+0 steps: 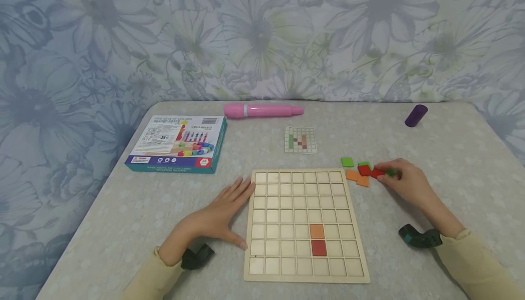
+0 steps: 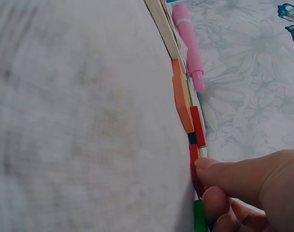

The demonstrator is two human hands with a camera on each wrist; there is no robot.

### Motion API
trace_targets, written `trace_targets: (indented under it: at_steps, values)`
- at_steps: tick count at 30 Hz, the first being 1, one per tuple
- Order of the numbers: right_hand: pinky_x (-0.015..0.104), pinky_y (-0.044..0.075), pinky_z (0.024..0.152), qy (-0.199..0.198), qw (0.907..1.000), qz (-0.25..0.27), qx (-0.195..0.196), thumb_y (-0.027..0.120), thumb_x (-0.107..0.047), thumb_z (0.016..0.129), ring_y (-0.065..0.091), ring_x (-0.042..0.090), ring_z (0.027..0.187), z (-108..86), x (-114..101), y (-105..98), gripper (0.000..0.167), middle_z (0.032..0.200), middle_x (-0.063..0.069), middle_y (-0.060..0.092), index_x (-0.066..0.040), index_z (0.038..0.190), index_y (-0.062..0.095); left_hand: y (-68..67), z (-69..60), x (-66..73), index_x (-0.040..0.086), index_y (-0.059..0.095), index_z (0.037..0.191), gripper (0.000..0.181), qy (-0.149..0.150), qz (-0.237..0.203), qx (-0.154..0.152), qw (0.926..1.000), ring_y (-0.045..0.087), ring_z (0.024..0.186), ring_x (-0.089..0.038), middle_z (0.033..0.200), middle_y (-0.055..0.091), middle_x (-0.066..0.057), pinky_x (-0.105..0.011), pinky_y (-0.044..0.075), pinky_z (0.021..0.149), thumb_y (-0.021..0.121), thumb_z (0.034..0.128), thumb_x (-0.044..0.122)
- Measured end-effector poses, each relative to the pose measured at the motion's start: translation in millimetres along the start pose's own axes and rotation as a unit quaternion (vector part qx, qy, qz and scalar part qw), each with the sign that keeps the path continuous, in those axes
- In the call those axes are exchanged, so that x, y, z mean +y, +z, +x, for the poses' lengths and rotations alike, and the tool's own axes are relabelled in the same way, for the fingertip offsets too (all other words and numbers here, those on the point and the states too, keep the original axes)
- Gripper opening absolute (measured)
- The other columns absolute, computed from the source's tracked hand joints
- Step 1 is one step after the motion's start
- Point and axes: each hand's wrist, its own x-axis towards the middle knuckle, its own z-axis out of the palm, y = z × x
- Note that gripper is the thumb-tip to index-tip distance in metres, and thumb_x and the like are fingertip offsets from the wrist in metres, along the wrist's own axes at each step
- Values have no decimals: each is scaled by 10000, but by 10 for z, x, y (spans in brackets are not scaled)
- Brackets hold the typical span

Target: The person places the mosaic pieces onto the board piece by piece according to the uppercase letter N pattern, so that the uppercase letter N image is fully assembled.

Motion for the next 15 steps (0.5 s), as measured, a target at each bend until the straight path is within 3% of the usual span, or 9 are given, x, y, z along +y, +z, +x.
trace_targets:
  at_steps: [8,15]
  values:
    - [267,363,496,81,9999,87,22,720,-59,815,438,153,600,-19,-8,2,234,883,107,592,4,1031,656,-23,-4,37,26,64,1498,1252,3,-40,16,10000,-89,1381,-330,1544,-29,-154,-547,19,1067,782,632,575]
    - [247,441,587,17,9997,111,228,696,-27,827,580,183,728,-56,-31,-34,151,859,84,658,-22,975,671,-27,6,31,38,52,1500,1257,-42,-79,-15,10000,-98,1382,-320,1545,-38,-146,-543,15,1069,776,631,586]
